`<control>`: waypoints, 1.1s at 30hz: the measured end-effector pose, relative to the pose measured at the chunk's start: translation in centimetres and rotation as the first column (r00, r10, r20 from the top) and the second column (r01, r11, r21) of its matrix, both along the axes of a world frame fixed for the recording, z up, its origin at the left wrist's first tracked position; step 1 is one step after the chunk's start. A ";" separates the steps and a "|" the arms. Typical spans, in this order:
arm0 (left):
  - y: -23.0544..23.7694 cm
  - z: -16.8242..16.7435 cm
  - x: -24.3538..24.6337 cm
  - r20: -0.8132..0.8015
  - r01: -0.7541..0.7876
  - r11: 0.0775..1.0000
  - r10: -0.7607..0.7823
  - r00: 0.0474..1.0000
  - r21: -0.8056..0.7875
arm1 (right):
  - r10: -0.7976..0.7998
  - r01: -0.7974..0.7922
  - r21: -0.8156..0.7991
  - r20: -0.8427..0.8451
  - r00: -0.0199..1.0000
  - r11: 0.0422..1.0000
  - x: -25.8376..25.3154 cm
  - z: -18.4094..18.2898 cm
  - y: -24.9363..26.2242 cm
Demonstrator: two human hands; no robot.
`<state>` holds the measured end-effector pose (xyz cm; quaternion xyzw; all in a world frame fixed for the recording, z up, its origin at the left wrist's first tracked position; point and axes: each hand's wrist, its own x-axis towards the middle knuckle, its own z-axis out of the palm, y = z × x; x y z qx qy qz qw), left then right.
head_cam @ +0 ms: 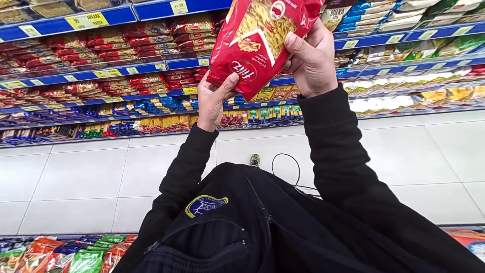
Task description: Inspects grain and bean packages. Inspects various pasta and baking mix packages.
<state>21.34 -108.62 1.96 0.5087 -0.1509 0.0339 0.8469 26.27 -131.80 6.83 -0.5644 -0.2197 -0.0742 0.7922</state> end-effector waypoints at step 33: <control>-1.7 0.1 -0.1 -0.058 0.023 0.999 -0.021 0.998 0.027 | -0.035 0.036 0.030 -0.023 0.999 0.999 -0.4 -0.9 -1.6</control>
